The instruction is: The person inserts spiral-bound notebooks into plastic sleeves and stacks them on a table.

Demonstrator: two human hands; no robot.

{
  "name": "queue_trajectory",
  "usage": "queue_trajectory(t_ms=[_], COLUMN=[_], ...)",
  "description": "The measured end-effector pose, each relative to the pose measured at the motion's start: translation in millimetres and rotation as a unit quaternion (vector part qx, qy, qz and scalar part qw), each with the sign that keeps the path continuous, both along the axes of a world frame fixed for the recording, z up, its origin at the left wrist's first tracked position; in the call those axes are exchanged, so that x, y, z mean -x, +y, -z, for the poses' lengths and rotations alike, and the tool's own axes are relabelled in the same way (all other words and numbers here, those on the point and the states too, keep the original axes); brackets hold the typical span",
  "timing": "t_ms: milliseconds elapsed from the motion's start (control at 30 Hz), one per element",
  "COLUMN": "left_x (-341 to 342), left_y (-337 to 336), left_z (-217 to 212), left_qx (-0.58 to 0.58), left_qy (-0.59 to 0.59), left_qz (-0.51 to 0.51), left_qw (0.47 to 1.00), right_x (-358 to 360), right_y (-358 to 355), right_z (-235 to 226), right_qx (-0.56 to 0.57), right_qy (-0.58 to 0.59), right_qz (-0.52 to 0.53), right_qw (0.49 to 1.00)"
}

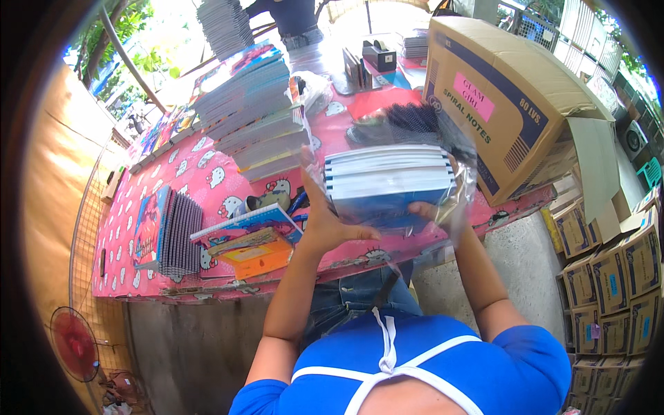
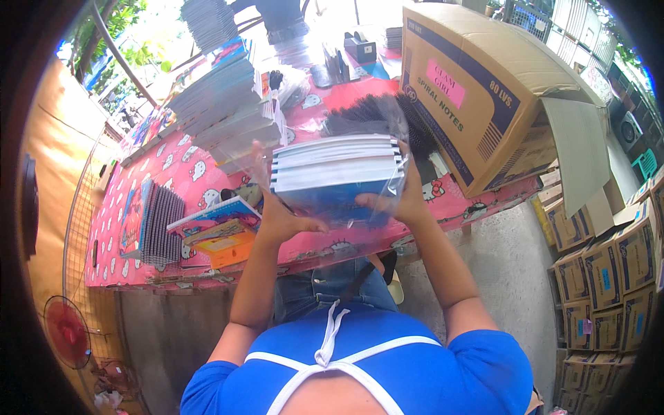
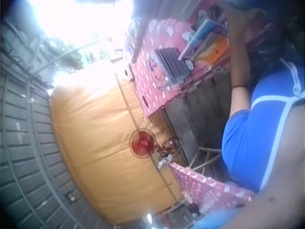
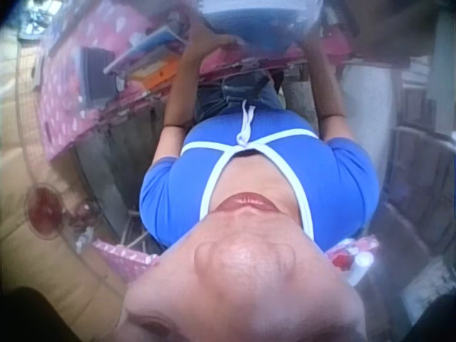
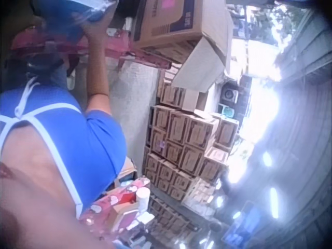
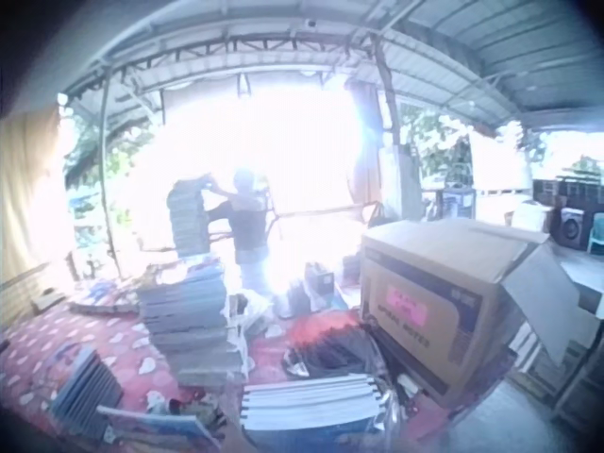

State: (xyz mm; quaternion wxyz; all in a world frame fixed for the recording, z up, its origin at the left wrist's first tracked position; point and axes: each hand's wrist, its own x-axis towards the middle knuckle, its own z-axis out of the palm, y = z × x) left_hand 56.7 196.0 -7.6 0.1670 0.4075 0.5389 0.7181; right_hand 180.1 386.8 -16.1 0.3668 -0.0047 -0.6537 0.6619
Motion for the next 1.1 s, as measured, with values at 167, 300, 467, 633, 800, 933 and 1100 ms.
queue_trajectory(t_ms=[167,300,467,633,800,933,1100], left_x=[26,21,16,11,8,17,20], left_y=[-11,-8,1,-18,-10,-5,-14], left_z=[29,-3,0,29,19,4,-22], left_qx=[-0.003,-0.053,-0.086,-0.062,-0.069,-0.085,-0.038], left_qy=[0.148,0.252,0.292,0.341,0.416,0.469,0.516], left_qz=[-0.082,-0.091,-0.156,-0.284,-0.313,-0.295,-0.235], left_qw=[0.986,0.962,0.940,0.894,0.851,0.828,0.823], right_x=[9,-12,5,-19,-3,3,-5], right_y=[21,22,18,32,7,20,27], right_z=[2,-108,-153,-121,32,-29,-63], right_qx=[-0.285,-0.487,-0.567,-0.234,-0.209,-0.464,-0.435], right_qy=[0.083,0.106,0.103,0.358,0.211,0.148,0.075], right_qz=[0.015,0.025,-0.038,0.234,0.323,0.158,0.015], right_qw=[0.955,0.866,0.816,0.873,0.899,0.859,0.897])
